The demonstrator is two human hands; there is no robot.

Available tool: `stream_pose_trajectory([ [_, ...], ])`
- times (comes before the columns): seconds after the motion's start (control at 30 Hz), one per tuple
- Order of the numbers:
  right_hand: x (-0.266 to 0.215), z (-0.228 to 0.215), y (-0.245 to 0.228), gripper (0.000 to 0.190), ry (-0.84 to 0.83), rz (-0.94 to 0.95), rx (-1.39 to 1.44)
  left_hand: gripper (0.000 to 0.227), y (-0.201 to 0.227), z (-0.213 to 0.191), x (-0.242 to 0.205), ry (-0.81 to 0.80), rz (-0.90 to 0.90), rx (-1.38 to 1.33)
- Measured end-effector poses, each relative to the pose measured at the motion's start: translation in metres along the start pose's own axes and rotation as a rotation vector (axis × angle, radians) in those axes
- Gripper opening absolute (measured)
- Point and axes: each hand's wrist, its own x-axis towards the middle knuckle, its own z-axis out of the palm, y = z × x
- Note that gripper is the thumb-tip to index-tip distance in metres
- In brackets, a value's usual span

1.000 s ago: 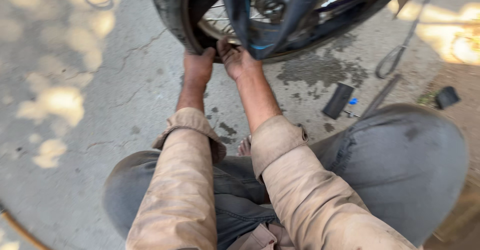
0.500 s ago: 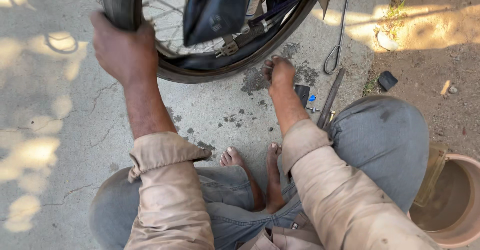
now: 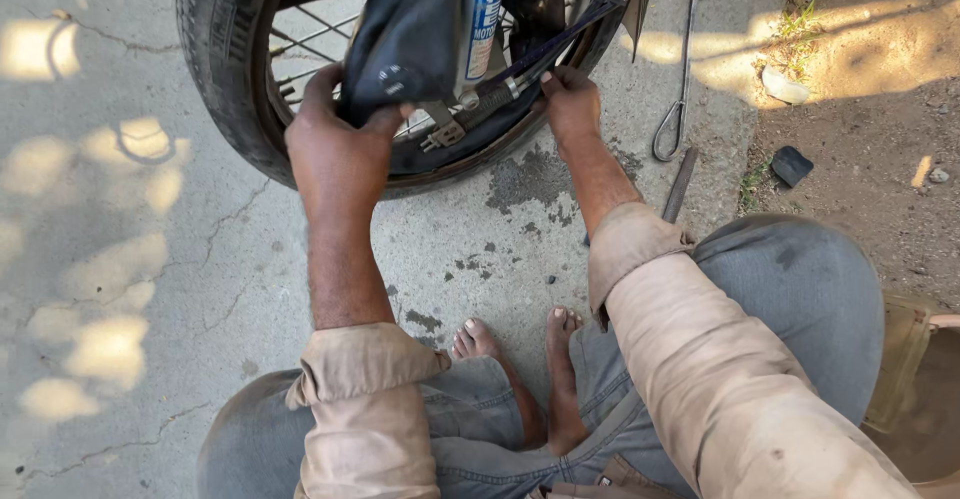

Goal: The person reseats a tire onto a motorcycle rim by hand and using a metal pry bar while sitting on the ground.

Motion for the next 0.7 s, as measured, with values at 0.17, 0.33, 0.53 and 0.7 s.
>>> stream_pose_trajectory([
  [0.17,0.031,-0.008,0.104,0.025,-0.003,0.331,-0.111,0.046,0.025,0.031,0.026,0.359,0.187,-0.097],
  [0.33,0.044,0.003,0.137,0.026,-0.081,0.248,-0.55,0.063,0.042,0.043,0.028,0.439,0.722,-0.072],
  [0.53,0.021,-0.004,0.016,0.04,0.251,-0.524,-0.631,0.03,0.02,0.047,0.027,-0.016,0.539,-0.193],
  [0.7,-0.006,-0.023,-0.013,0.036,0.208,-0.196,-0.836,0.04,0.017,0.033,0.023,-0.14,0.559,-0.245],
])
